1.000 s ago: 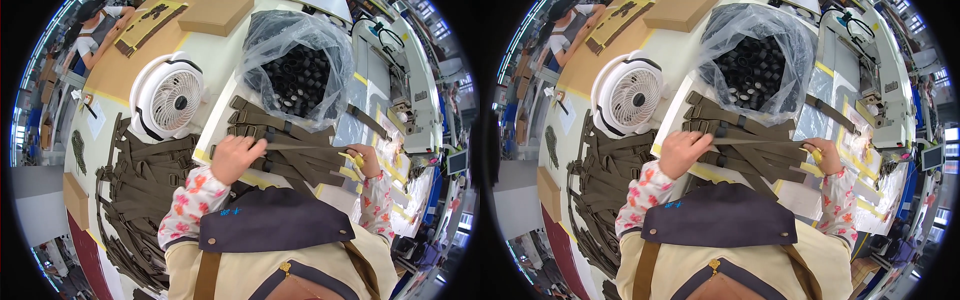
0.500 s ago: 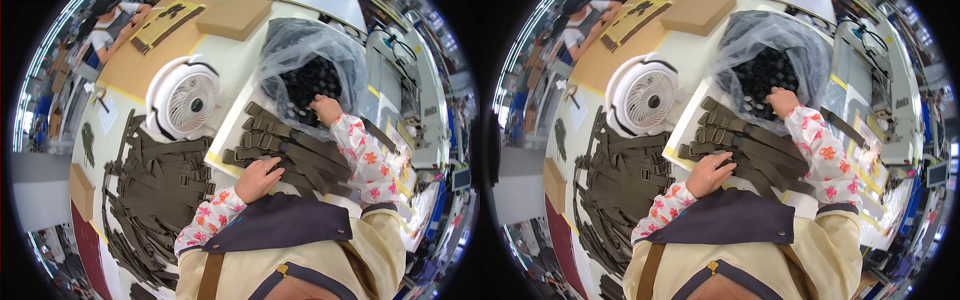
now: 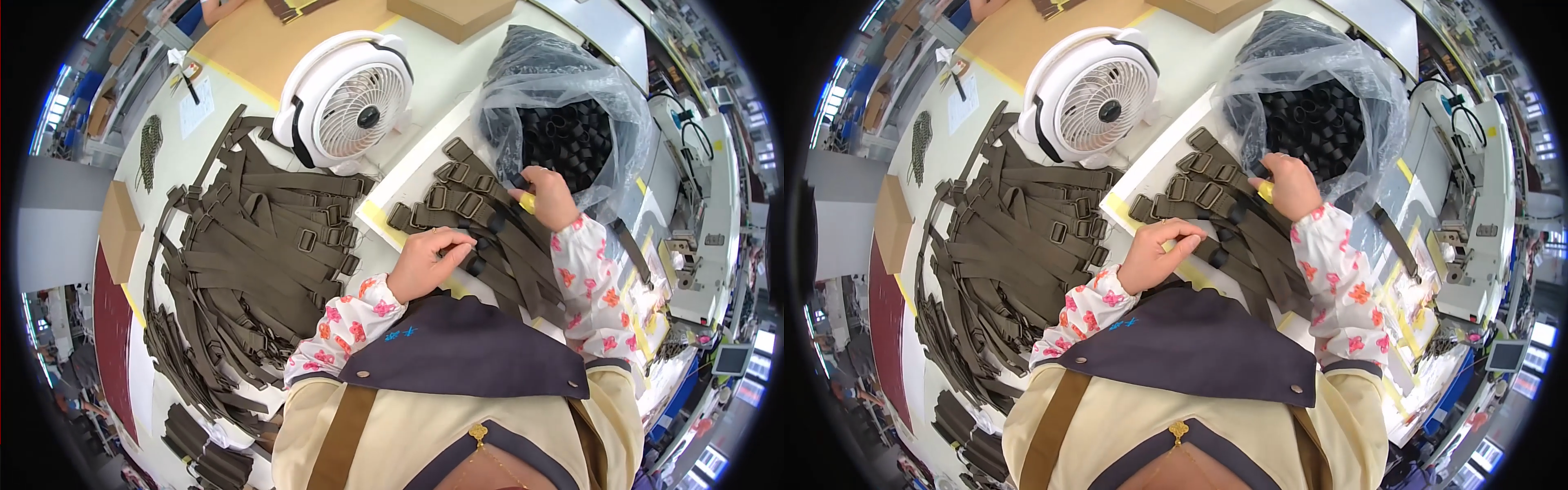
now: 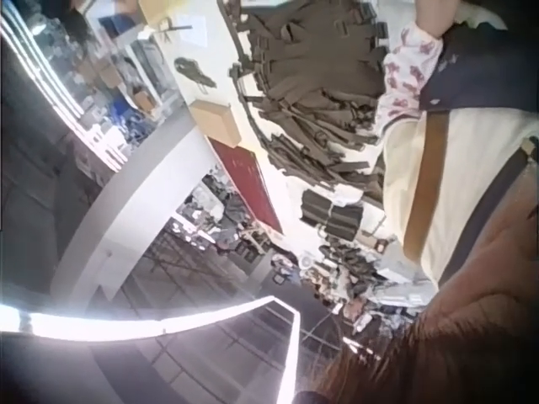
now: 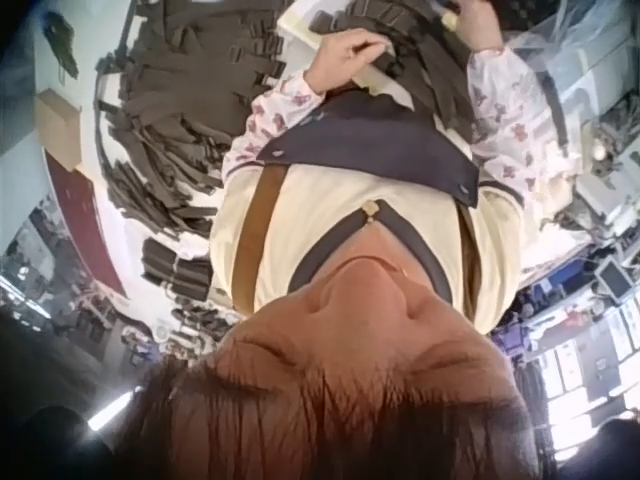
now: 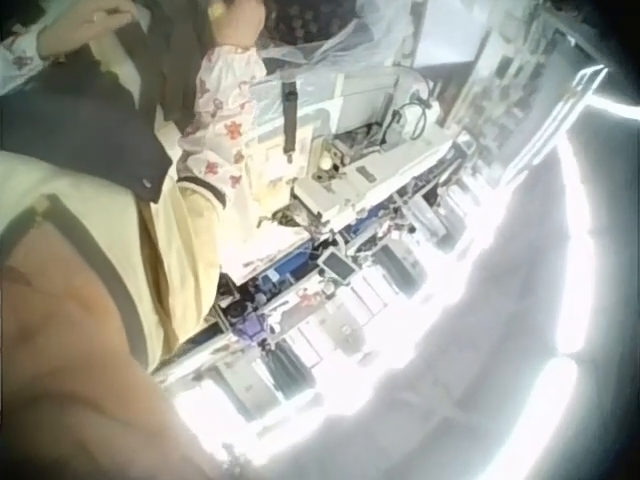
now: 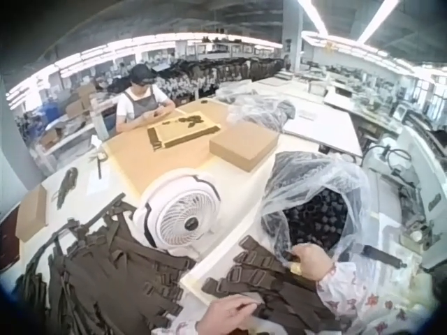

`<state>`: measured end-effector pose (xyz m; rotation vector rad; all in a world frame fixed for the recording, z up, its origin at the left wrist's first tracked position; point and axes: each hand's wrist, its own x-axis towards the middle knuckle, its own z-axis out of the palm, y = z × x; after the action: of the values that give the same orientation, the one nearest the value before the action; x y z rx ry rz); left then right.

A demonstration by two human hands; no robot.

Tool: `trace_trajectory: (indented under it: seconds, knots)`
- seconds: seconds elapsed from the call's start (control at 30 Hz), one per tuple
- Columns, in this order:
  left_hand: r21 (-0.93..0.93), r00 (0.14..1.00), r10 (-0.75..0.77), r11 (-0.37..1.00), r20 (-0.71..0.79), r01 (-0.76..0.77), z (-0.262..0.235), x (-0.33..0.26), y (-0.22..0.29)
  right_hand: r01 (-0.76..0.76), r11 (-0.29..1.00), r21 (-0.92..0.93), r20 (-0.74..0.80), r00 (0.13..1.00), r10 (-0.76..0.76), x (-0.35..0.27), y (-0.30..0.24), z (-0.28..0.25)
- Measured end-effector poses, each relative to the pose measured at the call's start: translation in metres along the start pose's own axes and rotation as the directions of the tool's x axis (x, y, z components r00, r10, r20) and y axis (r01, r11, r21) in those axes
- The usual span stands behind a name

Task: Assembling plastic buckles and sliders onto nylon webbing straps.

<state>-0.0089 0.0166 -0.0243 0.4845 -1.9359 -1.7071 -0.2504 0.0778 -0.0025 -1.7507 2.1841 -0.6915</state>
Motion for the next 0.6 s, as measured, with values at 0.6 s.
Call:
trace_trajectory:
  seconds: [0.6]
  knots:
    - [-0.518, 0.926, -0.365, 0.777, 0.092, 0.358, -0.032, -0.023, 0.017, -0.503, 0.363, 0.784, 0.583, 0.799, -0.151, -0.031, -0.097, 0.024]
